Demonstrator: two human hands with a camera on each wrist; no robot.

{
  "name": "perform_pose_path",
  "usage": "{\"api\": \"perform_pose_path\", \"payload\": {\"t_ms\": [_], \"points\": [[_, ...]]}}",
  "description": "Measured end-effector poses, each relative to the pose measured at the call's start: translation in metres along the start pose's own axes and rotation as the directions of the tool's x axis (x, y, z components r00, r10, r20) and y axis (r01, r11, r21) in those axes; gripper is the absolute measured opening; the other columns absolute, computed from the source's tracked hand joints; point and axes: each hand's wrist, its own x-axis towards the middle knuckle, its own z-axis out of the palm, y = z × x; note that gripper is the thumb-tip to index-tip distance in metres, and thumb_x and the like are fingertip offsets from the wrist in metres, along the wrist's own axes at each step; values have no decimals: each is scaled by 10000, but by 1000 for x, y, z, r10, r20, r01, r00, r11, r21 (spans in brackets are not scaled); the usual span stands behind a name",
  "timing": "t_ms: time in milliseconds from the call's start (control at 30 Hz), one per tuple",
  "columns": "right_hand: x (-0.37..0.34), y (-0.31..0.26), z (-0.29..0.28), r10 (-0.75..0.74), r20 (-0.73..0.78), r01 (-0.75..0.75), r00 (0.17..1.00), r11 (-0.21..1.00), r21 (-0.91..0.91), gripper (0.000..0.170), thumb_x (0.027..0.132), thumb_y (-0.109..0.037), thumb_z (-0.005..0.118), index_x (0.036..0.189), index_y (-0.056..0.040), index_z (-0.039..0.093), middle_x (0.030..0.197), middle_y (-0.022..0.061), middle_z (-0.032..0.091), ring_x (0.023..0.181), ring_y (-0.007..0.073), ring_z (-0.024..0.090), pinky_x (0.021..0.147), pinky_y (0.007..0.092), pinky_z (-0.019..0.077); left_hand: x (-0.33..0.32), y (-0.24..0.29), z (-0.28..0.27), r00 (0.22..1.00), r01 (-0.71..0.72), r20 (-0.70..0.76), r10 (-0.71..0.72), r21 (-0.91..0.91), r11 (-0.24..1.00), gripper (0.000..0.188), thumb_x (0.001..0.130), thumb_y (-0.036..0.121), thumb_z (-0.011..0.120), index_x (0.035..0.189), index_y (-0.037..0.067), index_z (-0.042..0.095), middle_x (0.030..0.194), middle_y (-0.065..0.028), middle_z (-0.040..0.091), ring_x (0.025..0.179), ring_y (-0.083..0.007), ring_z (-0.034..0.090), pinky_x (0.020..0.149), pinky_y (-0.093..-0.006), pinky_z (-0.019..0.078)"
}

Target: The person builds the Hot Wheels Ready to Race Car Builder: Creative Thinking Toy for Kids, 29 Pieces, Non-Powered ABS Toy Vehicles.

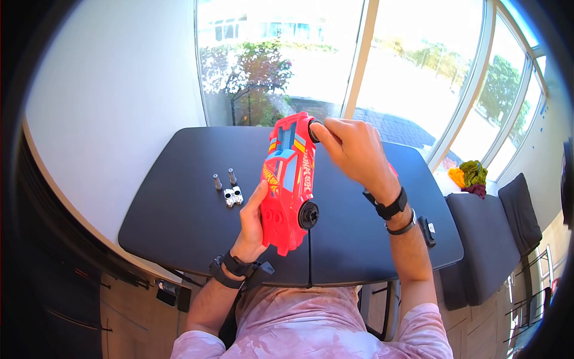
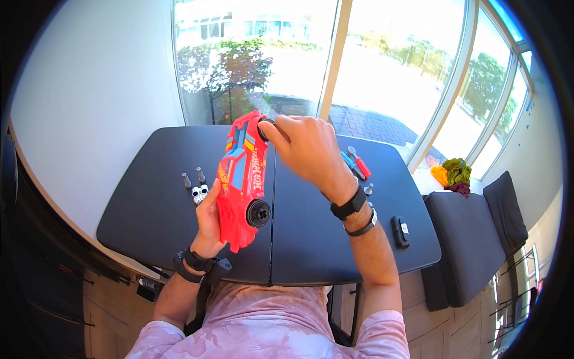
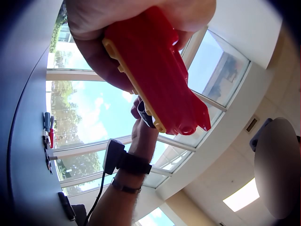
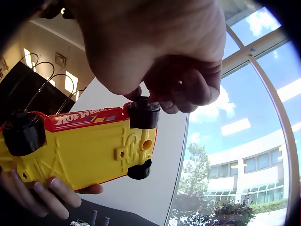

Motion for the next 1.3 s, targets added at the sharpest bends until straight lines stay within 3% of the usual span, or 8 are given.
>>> {"api": "perform_pose_path", "payload": {"t_ms": [100,300,400,500,900,1000,1167,1300], "points": [[-3,-2,1,-72,-148,79,986,996,44,307,1106,-334,666,1022,-41,632,806,149,711,735,410,695,651,519,497,1,0,-1,1000,0,-6,0,8,1000,692,1178,513,566,1639,7,465,1493,-196,703,1273,-285,769,1064,-445,649],[1,0,-5,75,55,-76,996,997,2,318,1110,-320,666,975,-36,617,794,162,704,711,404,689,645,525,489,1,-2,-3,1000,2,-10,-2,4,1000,659,1178,508,570,1624,33,471,1472,-186,710,1259,-272,773,1042,-434,657],[-1,-3,7,-113,-267,155,957,978,142,374,1116,-343,671,916,-33,615,738,155,679,673,415,673,632,519,487,2,-1,-2,1000,1,-10,-1,0,1000,651,1180,502,568,1624,38,467,1474,-182,707,1257,-269,774,1038,-432,658],[0,-3,-2,3,-26,-1,1000,996,94,345,1104,-329,672,946,-29,608,778,164,688,703,427,679,651,515,501,2,-3,-4,1000,5,-6,-5,1,1000,642,1184,492,562,1627,38,466,1480,-180,704,1259,-269,773,1041,-431,657],[-2,3,3,-78,-45,83,996,990,116,245,1064,-253,667,1064,-29,569,910,179,706,778,430,688,695,525,515,1,-2,-3,1000,12,8,-12,-8,1000,663,1190,500,547,1639,19,464,1481,-184,706,1266,-275,769,1061,-441,647],[-3,-4,-7,37,42,-44,998,986,161,303,1081,-301,698,1082,-22,579,891,166,695,746,370,699,690,483,523,0,-1,0,1000,8,18,-8,-22,1000,686,1191,516,540,1642,5,464,1491,-187,704,1279,-276,764,1079,-444,638],[-13,-4,11,98,-220,5,971,905,426,450,1130,-452,685,1123,-3,711,834,135,748,726,240,737,671,403,542,0,1,4,999,-36,-7,36,5,999,698,1193,538,527,1639,4,470,1491,-187,706,1297,-273,754,1096,-442,628],[-19,11,-5,139,189,-213,972,862,460,729,1181,-567,566,805,16,792,635,91,714,607,205,725,612,371,552,2,0,1,999,-42,-8,42,-19,999,680,1191,543,534,1613,11,492,1459,-174,722,1267,-258,765,1061,-428,644]]}}
